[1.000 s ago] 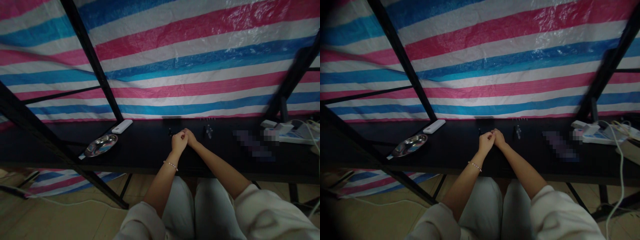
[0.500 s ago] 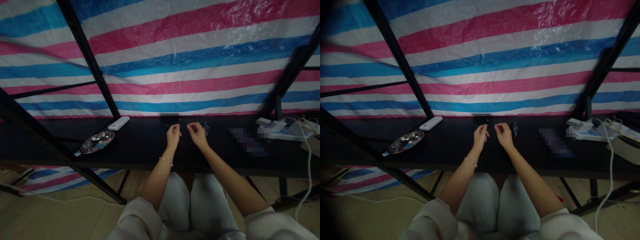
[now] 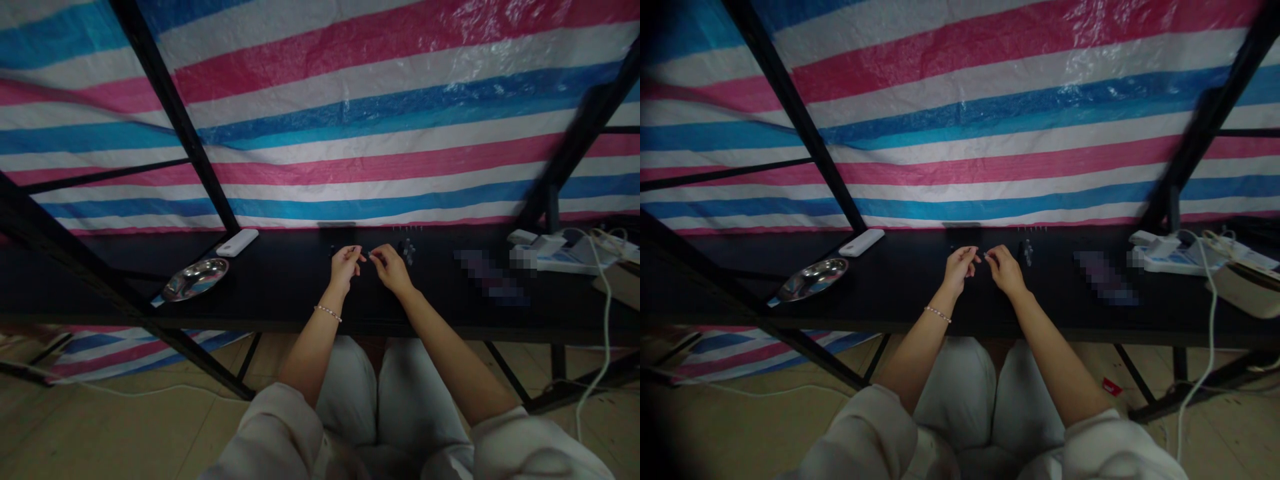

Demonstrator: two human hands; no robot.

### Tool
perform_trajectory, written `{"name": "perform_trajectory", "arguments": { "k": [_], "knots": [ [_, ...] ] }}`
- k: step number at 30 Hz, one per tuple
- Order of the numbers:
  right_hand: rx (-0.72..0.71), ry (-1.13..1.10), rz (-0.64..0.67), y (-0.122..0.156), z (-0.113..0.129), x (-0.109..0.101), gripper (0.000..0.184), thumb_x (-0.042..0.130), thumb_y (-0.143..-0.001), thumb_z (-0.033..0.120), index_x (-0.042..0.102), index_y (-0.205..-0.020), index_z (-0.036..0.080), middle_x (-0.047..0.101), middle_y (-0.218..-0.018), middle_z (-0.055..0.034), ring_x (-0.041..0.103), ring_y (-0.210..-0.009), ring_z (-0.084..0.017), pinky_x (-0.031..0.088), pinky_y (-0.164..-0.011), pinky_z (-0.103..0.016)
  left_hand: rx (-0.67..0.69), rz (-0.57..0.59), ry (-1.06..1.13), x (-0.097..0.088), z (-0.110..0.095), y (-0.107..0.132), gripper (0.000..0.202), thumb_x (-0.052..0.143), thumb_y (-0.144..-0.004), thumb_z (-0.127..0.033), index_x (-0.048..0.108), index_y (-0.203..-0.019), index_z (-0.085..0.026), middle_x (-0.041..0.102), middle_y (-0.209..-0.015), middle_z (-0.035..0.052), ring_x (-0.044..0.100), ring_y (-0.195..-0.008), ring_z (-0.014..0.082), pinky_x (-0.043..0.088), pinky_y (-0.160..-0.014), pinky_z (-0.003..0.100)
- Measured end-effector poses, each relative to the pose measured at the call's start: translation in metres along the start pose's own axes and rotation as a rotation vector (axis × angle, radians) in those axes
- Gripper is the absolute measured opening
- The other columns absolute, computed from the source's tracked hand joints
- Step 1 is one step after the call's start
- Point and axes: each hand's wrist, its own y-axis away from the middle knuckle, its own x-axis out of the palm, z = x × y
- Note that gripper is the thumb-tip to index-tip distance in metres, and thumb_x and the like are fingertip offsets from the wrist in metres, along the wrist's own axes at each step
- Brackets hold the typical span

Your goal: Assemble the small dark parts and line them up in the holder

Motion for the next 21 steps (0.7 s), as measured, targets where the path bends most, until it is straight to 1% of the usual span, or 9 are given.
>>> {"name": "perform_trajectory", "arguments": {
  "k": [7,11,13,16,19,21],
  "knots": [
    [-0.004,-0.008,0.017,-0.0001,0.0017,0.0005,0.015,0.041,-0.085,0.029,0.053,-0.083,0.019,0.052,-0.080,-0.0056,0.051,-0.074,-0.017,0.042,-0.066,-0.028,-0.002,-0.040,0.019,0.0002,-0.0001,0.0003,0.035,0.061,-0.069,-0.044,0.056,-0.080,-0.011,0.060,-0.060,0.0002,0.038,-0.030,0.0015,0.023,-0.033,0.017],
    [0.009,-0.010,0.031,-0.0004,0.0023,-0.0001,0.017,0.040,-0.085,0.031,0.052,-0.084,0.019,0.052,-0.081,-0.0062,0.051,-0.076,-0.017,0.042,-0.067,-0.029,0.005,-0.041,0.027,0.0000,0.0009,0.0002,0.036,0.061,-0.069,-0.045,0.056,-0.080,-0.011,0.060,-0.060,0.0003,0.039,-0.032,0.0017,0.024,-0.033,0.017],
    [0.025,-0.009,0.029,-0.0001,0.0012,-0.0002,0.016,0.040,-0.085,0.030,0.052,-0.085,0.019,0.052,-0.082,-0.0064,0.051,-0.075,-0.017,0.042,-0.066,-0.029,-0.001,-0.013,0.036,-0.0004,0.0019,-0.0004,0.036,0.061,-0.068,-0.045,0.055,-0.082,-0.012,0.060,-0.061,0.0001,0.040,-0.033,0.0020,0.023,-0.033,0.017],
    [0.070,-0.007,0.021,0.0006,-0.0010,0.0003,0.018,0.040,-0.084,0.032,0.051,-0.089,0.019,0.053,-0.085,-0.0063,0.051,-0.070,-0.016,0.042,-0.066,-0.029,-0.006,0.064,0.067,-0.0010,0.0032,-0.0012,0.035,0.062,-0.068,-0.043,0.055,-0.084,-0.013,0.058,-0.061,-0.0006,0.043,-0.035,0.0027,0.020,-0.033,0.016],
    [0.093,-0.005,0.023,0.0007,-0.0012,0.0010,0.022,0.037,-0.086,0.035,0.051,-0.093,0.019,0.055,-0.089,-0.0077,0.053,-0.074,-0.017,0.042,-0.068,-0.029,-0.016,0.148,0.101,-0.0011,0.0036,-0.0014,0.032,0.063,-0.067,-0.039,0.055,-0.086,-0.014,0.056,-0.062,-0.0014,0.043,-0.036,0.0032,0.019,-0.033,0.016],
    [0.112,-0.002,0.042,0.0007,0.0004,0.0008,0.025,0.033,-0.087,0.036,0.051,-0.091,0.019,0.057,-0.087,-0.0075,0.055,-0.076,-0.017,0.041,-0.067,-0.029,-0.027,0.210,0.117,-0.0011,0.0034,-0.0010,0.031,0.064,-0.067,-0.037,0.055,-0.087,-0.014,0.056,-0.063,-0.0016,0.044,-0.037,0.0033,0.019,-0.033,0.016]
  ]
}}
